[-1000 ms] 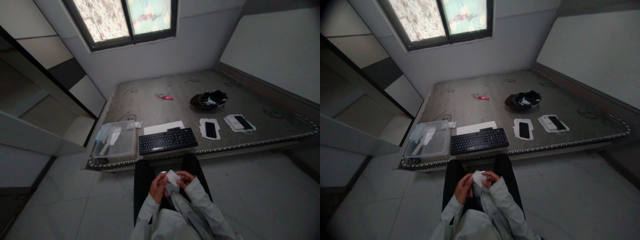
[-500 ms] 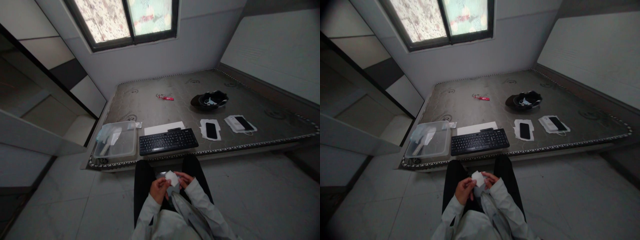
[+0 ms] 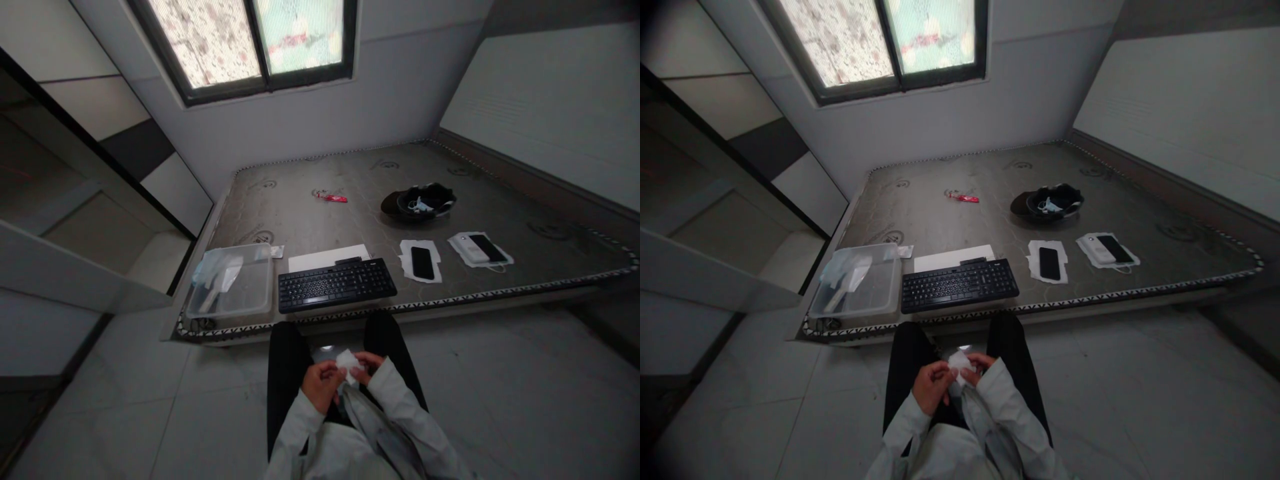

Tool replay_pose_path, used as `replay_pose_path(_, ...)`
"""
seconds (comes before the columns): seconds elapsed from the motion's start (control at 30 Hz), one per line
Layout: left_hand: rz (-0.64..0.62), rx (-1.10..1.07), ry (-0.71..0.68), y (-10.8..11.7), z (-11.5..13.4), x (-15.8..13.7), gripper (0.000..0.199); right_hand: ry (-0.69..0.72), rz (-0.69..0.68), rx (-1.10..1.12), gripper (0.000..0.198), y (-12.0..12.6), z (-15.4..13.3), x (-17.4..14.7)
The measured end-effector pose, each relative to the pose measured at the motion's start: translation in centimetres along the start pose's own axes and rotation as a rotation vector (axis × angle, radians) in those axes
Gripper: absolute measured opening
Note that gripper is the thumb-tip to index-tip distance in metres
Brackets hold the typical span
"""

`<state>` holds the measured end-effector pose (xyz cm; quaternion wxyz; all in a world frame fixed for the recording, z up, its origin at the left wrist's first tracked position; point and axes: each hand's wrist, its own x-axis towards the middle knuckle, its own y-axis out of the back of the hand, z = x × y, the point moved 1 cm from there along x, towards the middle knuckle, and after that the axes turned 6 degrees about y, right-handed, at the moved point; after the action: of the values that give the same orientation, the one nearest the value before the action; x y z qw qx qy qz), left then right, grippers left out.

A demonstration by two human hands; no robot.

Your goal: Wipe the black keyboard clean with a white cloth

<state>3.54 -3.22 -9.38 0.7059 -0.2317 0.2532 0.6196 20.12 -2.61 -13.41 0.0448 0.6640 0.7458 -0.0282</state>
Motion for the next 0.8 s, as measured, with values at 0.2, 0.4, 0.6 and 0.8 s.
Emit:
replay_pose_path(0.2,-0.072,0.038,-0.033,-0.3,-0.5,0.1,0.053,0.004,0.007,-0.043,0.040,0.4,0.7,0.3)
replay_pose_path(0.4,-0.023,0.027,-0.035,-0.1,-1.3,0.9,0.047,0.009,0.010,-0.012,0.046,0.7,1.5,0.4)
replay_pose_path(0.6,-0.015,0.116,-0.084,0.4,-2.3,1.5,0.052,0.007,-0.039,0.045,0.050,0.2,-0.1,0.2)
replay_pose_path(0.8,0.006,0.109,-0.103,0.3,-2.2,1.4,0.049,0.039,0.024,0.037,0.046,-0.3,-0.4,0.3)
